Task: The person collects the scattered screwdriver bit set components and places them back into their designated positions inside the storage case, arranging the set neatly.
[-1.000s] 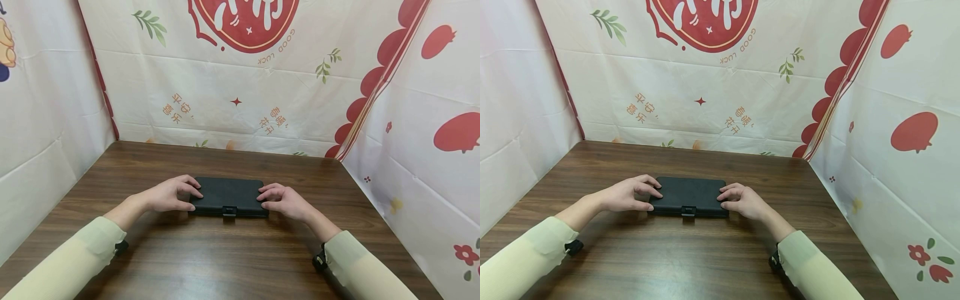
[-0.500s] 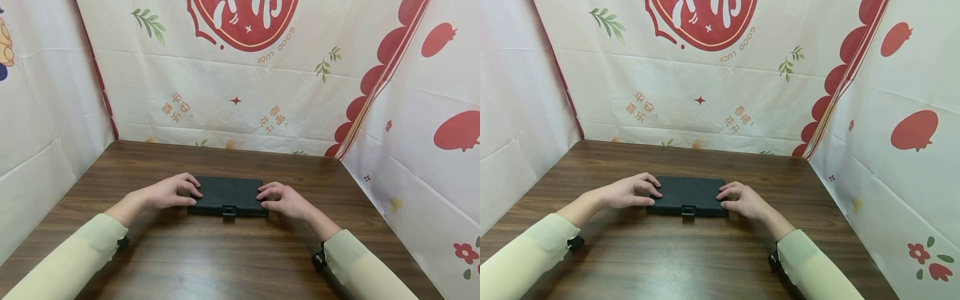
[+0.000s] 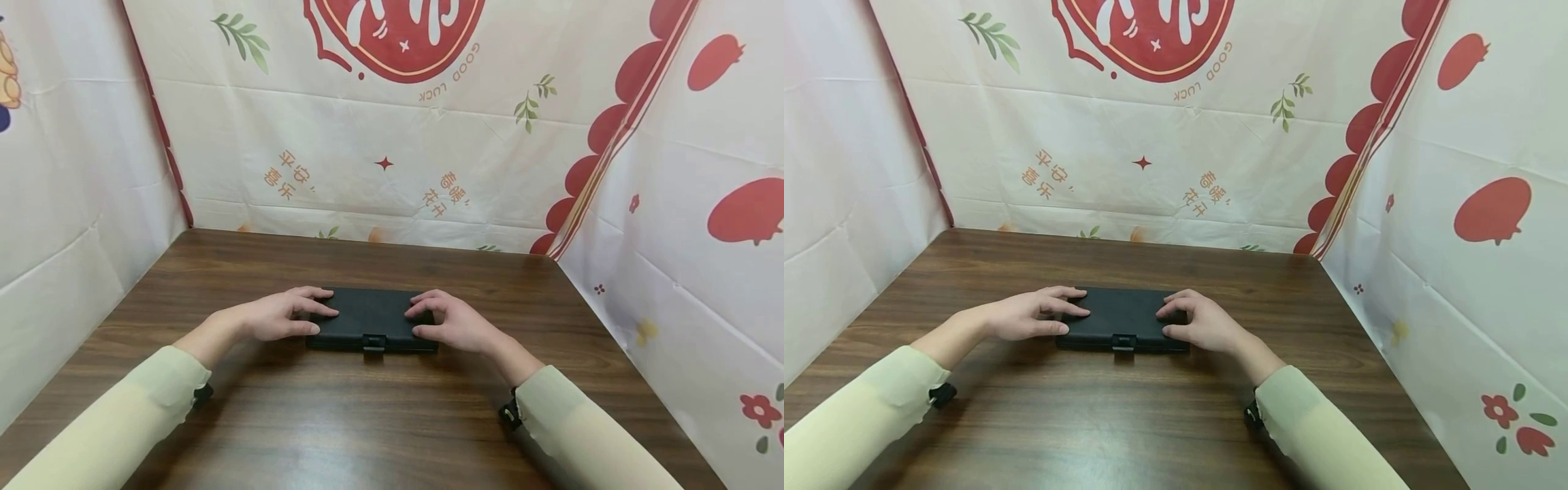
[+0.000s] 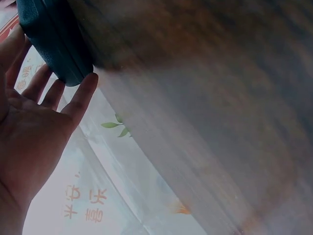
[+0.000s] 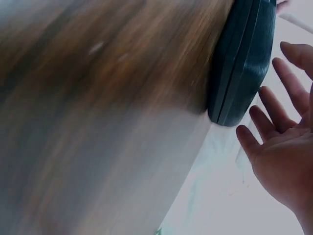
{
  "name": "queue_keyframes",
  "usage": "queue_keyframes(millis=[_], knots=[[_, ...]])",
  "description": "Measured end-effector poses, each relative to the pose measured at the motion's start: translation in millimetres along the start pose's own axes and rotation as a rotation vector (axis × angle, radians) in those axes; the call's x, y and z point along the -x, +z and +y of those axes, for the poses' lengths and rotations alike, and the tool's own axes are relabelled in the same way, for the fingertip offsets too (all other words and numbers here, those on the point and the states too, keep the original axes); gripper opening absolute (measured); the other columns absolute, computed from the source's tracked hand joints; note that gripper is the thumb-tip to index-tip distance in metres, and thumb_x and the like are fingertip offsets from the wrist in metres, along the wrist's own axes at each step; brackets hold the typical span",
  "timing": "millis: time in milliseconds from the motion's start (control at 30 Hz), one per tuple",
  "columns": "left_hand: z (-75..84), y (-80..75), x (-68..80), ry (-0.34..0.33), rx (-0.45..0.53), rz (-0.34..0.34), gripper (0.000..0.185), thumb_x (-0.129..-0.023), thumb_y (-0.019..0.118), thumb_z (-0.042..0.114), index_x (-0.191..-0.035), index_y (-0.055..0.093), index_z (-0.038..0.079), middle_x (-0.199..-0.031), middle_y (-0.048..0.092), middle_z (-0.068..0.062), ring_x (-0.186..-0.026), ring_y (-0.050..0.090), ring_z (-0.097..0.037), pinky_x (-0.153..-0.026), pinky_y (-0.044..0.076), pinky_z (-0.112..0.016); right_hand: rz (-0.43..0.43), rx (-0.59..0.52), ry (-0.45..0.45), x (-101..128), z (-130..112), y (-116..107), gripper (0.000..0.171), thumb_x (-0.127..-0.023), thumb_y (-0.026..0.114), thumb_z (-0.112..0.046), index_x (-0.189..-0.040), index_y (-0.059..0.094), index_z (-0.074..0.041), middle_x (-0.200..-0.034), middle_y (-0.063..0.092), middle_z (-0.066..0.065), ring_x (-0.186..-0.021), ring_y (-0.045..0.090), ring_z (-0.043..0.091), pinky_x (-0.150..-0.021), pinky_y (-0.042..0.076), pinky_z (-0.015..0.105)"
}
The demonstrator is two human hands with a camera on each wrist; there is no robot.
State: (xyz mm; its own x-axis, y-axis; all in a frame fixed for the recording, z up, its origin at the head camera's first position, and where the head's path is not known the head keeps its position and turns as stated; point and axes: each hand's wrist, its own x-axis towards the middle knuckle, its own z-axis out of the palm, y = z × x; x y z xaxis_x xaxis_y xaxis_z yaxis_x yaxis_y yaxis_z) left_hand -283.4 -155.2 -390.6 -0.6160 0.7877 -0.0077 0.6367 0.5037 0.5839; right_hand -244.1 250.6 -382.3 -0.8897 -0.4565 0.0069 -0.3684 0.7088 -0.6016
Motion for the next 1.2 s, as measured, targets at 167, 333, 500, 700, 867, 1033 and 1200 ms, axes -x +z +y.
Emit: queue_keyframes(millis=[167,333,500,700,867,1033,1200], knots=[[-0.6,1.8,0.5,0.001,0.007,0.005,0.045,-0.111,0.067,0.030,-0.155,0.065,0.020,-0.177,0.035,-0.018,-0.164,0.028,-0.048,-0.126,0.030,-0.071,-0.073,-0.017,-0.050,-12,-14,10,0.039,-0.099,0.083,-0.038,-0.137,0.076,-0.034,-0.168,0.051,-0.001,-0.160,0.042,0.032,-0.126,0.037,0.063],[-0.8,2.1,-0.4,-0.002,0.007,0.010,0.045,-0.111,0.068,0.031,-0.154,0.066,0.021,-0.177,0.036,-0.018,-0.164,0.030,-0.048,-0.126,0.030,-0.072,-0.150,0.000,-0.066,-21,-21,20,0.054,-0.093,0.087,-0.045,-0.144,0.071,-0.040,-0.176,0.040,-0.004,-0.170,0.022,0.031,-0.133,0.022,0.066],[-0.4,2.9,-2.0,-0.002,0.009,0.008,0.044,-0.111,0.067,0.030,-0.154,0.067,0.021,-0.177,0.036,-0.018,-0.164,0.030,-0.048,-0.126,0.030,-0.072,-0.149,0.064,-0.101,-25,-19,24,0.060,-0.091,0.089,-0.049,-0.146,0.069,-0.042,-0.177,0.037,-0.001,-0.172,0.014,0.032,-0.136,0.003,0.066],[1.0,1.6,-0.6,-0.007,0.009,0.016,0.044,-0.110,0.068,0.028,-0.153,0.067,0.021,-0.177,0.037,-0.018,-0.164,0.029,-0.048,-0.126,0.029,-0.072,-0.129,0.082,-0.104,-27,-19,27,0.058,-0.089,0.090,-0.050,-0.143,0.069,-0.044,-0.176,0.039,-0.002,-0.171,0.017,0.031,-0.136,0.001,0.065],[0.7,1.5,-0.2,-0.013,0.009,0.020,0.044,-0.110,0.068,0.029,-0.153,0.068,0.021,-0.177,0.037,-0.017,-0.164,0.029,-0.047,-0.127,0.028,-0.072,-0.106,0.095,-0.101,-27,-24,29,0.055,-0.087,0.092,-0.050,-0.138,0.071,-0.041,-0.175,0.039,0.001,-0.169,0.022,0.033,-0.134,0.003,0.068],[0.9,1.0,-0.5,-0.026,0.012,0.017,0.044,-0.110,0.069,0.029,-0.153,0.068,0.022,-0.177,0.037,-0.016,-0.165,0.027,-0.046,-0.128,0.027,-0.072,-0.083,0.107,-0.112,-28,-25,32,0.049,-0.089,0.091,-0.048,-0.134,0.072,-0.039,-0.173,0.042,0.003,-0.166,0.025,0.036,-0.132,0.005,0.071],[1.6,0.4,-1.3,-0.028,0.007,0.014,0.044,-0.110,0.069,0.029,-0.153,0.068,0.022,-0.177,0.038,-0.016,-0.165,0.027,-0.047,-0.128,0.027,-0.072,-0.075,0.105,-0.103,-28,-23,34,0.042,-0.093,0.087,-0.049,-0.132,0.073,-0.043,-0.173,0.042,0.002,-0.166,0.025,0.035,-0.132,0.007,0.071]])
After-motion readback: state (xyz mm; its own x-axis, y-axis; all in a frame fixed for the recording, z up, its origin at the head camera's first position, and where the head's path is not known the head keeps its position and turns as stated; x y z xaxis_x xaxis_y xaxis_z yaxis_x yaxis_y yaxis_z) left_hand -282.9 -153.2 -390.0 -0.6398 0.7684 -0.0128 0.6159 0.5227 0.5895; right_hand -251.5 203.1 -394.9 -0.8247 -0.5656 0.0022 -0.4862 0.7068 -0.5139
